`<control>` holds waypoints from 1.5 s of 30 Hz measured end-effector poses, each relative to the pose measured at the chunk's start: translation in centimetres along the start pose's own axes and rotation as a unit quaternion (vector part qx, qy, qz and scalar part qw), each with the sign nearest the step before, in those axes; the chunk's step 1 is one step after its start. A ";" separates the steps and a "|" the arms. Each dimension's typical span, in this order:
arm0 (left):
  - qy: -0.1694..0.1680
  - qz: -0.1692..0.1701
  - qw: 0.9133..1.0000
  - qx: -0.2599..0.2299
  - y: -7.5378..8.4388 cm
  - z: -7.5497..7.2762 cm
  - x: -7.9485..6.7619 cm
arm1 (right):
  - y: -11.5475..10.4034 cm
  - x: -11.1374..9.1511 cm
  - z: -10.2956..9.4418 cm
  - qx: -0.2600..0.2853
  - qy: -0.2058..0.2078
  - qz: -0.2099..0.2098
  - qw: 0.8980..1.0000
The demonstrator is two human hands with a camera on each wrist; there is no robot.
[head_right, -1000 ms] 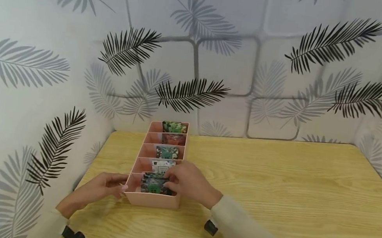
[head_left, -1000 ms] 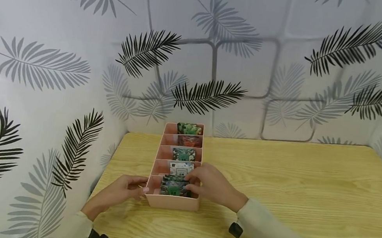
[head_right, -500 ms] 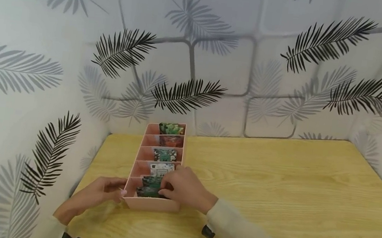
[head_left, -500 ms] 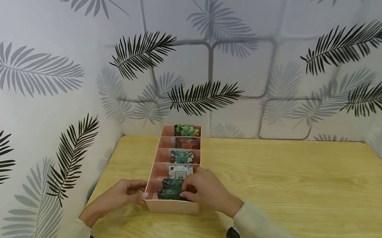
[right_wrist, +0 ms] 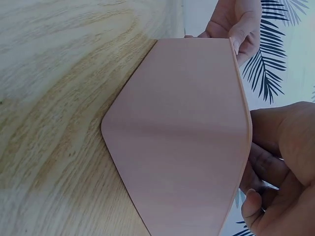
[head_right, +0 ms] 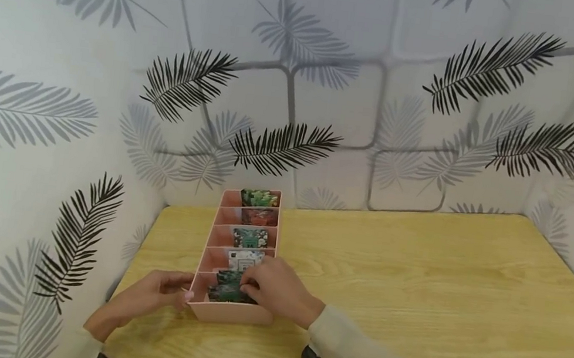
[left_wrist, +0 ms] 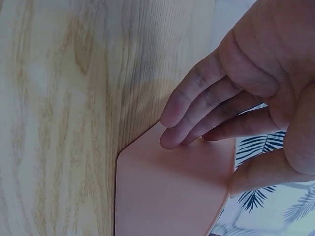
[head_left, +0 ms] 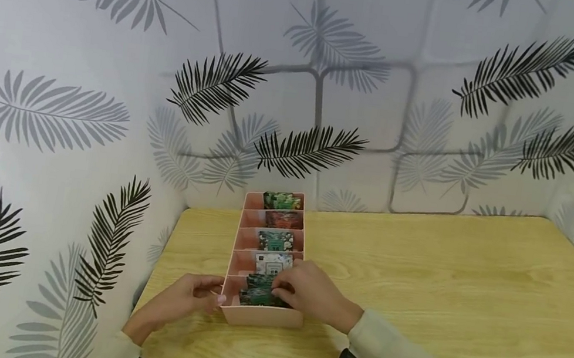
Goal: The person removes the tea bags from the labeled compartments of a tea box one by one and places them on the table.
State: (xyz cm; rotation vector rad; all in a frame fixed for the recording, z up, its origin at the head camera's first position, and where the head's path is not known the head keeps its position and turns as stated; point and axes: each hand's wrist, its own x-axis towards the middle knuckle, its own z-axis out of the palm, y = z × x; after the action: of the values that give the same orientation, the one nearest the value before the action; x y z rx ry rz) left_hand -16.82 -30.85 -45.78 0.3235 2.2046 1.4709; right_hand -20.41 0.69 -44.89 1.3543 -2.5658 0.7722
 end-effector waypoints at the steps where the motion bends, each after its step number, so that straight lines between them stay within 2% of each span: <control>1: -0.001 0.001 1.000 -0.001 0.0 0.0 0.0 | 0.0 -0.1 0.0 0.002 0.006 0.000 1.000; 6: -0.005 -0.003 1.000 -0.007 0.2 -0.3 -0.2 | -0.1 -0.1 -0.7 0.013 0.034 0.012 0.999; 15: 0.003 -0.005 1.000 0.002 0.7 -0.9 0.0 | 0.3 0.1 -3.0 0.029 0.080 0.062 0.994; 24: 0.005 -0.002 1.000 0.017 0.9 -0.6 0.1 | 1.4 0.0 -4.8 0.048 0.106 0.068 0.991; 30: 0.007 -0.010 1.000 0.009 0.8 -0.5 0.0 | 2.2 -0.4 -6.1 0.061 0.123 0.077 0.988; 45: 0.008 -0.015 1.000 0.001 0.7 0.0 -0.1 | 4.7 -1.5 -8.7 0.039 0.160 0.105 0.981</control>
State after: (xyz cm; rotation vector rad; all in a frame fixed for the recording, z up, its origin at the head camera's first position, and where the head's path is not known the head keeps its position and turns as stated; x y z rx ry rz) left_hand -16.75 -30.61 -45.12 0.2782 2.2125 1.4604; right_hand -24.32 8.31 -39.72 0.8944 -2.4636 1.0418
